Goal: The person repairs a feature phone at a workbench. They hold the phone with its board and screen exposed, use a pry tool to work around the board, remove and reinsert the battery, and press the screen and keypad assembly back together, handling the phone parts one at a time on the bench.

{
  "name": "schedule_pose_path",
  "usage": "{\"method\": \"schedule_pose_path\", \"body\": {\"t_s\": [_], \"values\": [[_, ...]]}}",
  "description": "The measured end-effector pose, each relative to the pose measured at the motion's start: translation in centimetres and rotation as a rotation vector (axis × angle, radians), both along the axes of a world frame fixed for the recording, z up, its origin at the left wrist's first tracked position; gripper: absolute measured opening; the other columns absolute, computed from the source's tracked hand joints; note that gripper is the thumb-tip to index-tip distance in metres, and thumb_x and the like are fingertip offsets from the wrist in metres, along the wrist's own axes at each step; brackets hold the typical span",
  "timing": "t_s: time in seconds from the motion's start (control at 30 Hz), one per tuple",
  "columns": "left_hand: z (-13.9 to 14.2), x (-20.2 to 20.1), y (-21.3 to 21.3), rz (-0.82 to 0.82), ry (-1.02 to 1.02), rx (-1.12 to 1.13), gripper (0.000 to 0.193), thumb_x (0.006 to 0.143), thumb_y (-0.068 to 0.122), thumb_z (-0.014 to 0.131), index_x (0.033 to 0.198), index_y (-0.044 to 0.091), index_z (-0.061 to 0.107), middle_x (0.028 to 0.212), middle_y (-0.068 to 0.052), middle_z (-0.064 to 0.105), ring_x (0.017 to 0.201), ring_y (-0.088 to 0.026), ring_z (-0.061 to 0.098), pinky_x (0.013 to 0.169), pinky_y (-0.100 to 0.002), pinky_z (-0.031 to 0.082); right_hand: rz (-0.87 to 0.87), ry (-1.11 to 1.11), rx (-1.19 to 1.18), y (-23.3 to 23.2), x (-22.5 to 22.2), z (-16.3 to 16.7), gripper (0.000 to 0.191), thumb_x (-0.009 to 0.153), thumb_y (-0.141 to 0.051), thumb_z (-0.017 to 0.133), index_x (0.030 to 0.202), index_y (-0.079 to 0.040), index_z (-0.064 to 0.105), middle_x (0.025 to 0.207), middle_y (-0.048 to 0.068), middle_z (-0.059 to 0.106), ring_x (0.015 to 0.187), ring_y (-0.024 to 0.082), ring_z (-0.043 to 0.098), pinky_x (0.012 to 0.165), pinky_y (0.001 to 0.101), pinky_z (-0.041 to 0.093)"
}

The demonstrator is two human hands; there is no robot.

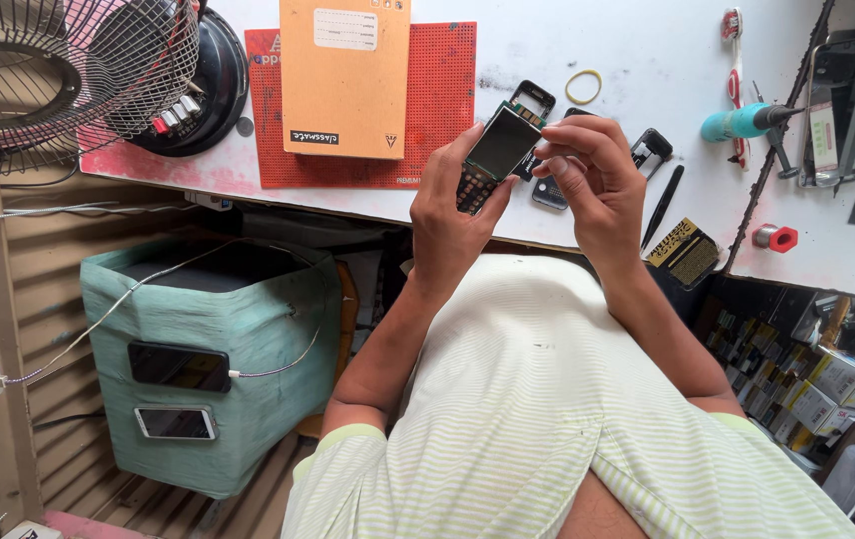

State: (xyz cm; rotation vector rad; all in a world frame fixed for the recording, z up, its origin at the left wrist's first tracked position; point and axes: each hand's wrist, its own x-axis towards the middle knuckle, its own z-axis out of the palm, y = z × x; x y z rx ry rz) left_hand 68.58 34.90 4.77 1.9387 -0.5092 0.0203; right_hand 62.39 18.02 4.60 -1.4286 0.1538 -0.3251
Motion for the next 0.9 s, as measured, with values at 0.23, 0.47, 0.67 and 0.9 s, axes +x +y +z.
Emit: {"method": "schedule_pose_path", "body": {"t_s": [0.23, 0.47, 0.67, 0.9], "values": [[0.4, -0.2, 0.1, 0.013, -0.017, -0.015, 0.061, 0.092, 0.016, 0.086, 0.142, 0.009, 0.053, 0.128, -0.012, 0.065, 0.115, -0.026, 0.071, 0.093, -0.037, 0.062, -0.005, 0.0, 0.119, 0.2, -0.4, 0.3, 0.019, 0.109, 0.006, 0.06, 0.126, 0.005, 0.066, 0.131, 0.008, 0.053, 0.113, 0.013, 0.065, 0.099, 0.0312, 0.061], [-0.1, -0.5, 0.3, 0.02, 0.022, -0.071, 0.057, 0.088, 0.016, 0.088, 0.135, 0.01, 0.056, 0.124, -0.011, 0.068, 0.109, -0.025, 0.073, 0.092, -0.035, 0.062, 0.037, -0.088, -0.122, 1.8, -2.0, 2.3, 0.022, 0.104, 0.016, 0.059, 0.122, 0.004, 0.064, 0.129, 0.01, 0.06, 0.114, 0.016, 0.066, 0.097, 0.0264, 0.057], [-0.2, -0.6, 0.6, -0.065, -0.172, -0.265, 0.068, 0.084, 0.011, 0.095, 0.136, 0.009, 0.051, 0.128, -0.013, 0.066, 0.111, -0.024, 0.07, 0.094, -0.033, 0.06, -0.005, -0.314, -0.495, 1.7, -2.8, 3.2, 0.025, 0.095, 0.017, 0.066, 0.115, 0.003, 0.064, 0.12, 0.012, 0.065, 0.106, 0.018, 0.067, 0.087, 0.0268, 0.056], [0.1, -0.8, 0.6, -0.075, -0.217, -0.285, 0.067, 0.083, 0.01, 0.094, 0.134, 0.008, 0.05, 0.127, -0.016, 0.065, 0.116, -0.027, 0.07, 0.095, -0.033, 0.06, -0.162, -0.352, -0.339, 1.4, -3.0, 1.8, 0.025, 0.102, 0.011, 0.065, 0.123, -0.001, 0.056, 0.128, 0.011, 0.05, 0.107, 0.015, 0.062, 0.089, 0.0271, 0.059]]}}
